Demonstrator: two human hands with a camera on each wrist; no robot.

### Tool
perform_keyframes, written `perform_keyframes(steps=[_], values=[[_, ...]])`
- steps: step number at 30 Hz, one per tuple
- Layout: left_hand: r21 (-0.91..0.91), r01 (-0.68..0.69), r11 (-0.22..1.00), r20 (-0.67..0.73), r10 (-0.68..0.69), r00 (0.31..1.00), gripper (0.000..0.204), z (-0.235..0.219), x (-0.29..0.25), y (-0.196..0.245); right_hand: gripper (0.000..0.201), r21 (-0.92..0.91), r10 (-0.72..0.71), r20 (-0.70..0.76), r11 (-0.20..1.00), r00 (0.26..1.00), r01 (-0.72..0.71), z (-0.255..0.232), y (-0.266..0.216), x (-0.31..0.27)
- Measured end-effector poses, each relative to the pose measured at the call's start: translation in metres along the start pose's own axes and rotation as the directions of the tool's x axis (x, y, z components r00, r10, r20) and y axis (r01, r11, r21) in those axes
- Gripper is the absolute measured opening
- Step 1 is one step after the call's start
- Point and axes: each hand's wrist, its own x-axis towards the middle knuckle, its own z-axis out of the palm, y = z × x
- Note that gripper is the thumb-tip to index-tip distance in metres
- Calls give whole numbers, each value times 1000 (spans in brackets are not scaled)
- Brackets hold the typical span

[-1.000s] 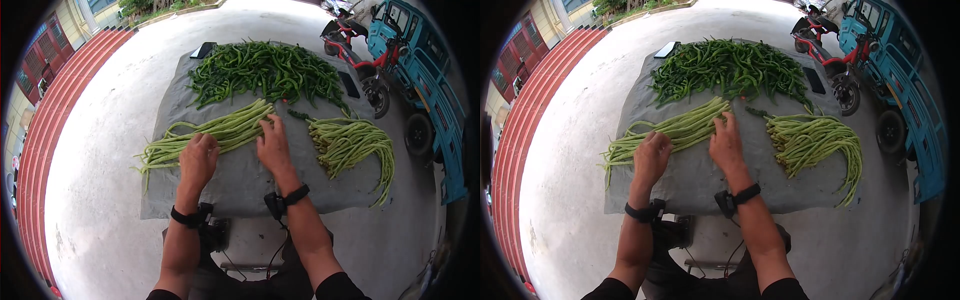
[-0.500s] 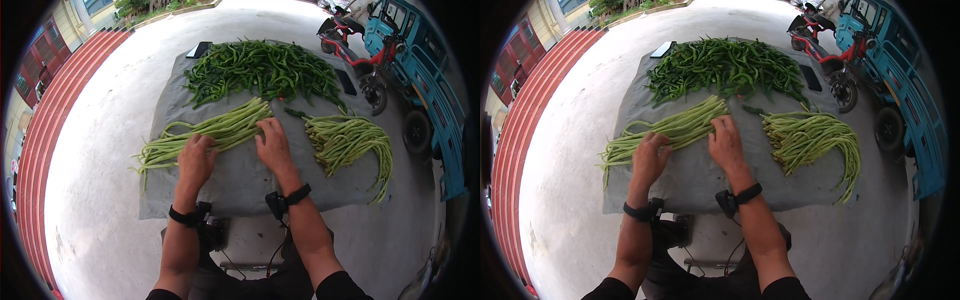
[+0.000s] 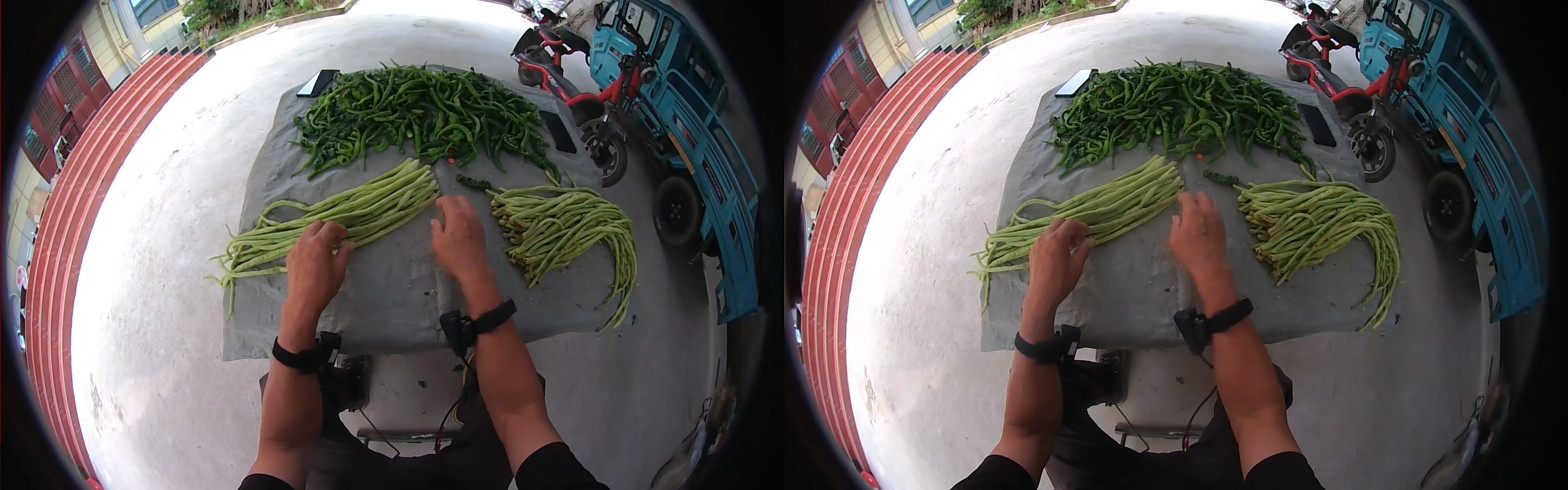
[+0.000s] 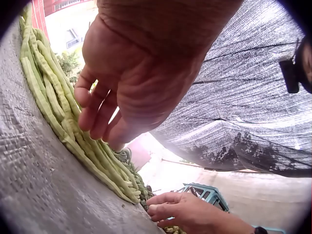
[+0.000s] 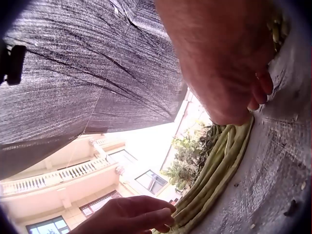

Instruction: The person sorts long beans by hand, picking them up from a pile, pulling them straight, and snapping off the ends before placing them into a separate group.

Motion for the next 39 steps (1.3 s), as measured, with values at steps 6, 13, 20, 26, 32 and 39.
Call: perform_keyframes(steps=[6, 13, 20, 26, 32, 39], values=[[-48, 8, 999, 12, -8, 1000, 18, -1, 1, 1, 34, -44, 53, 35, 998, 998, -51, -8, 6, 1], [-85, -24, 996, 6, 25, 1000, 18, 0, 1, 4, 32, -118, 79, 11, 990, 997, -77, -12, 11, 3], [-86, -30, 996, 75, 36, 997, 20, 1, 2, 12, 32, -143, 106, 30, 985, 994, -101, -15, 19, 3], [-106, -45, 993, 70, 52, 996, 19, 1, 0, 16, 35, -179, 156, 38, 973, 987, -146, -16, 25, 8], [-146, -51, 988, 111, 68, 992, 20, 1, 0, 18, 35, -277, 189, 114, 949, 975, -151, -12, 33, 17], [-154, -75, 985, 100, 91, 991, 19, 0, 2, 21, 39, -406, 176, 116, 906, 978, -115, 1, 44, 31]])
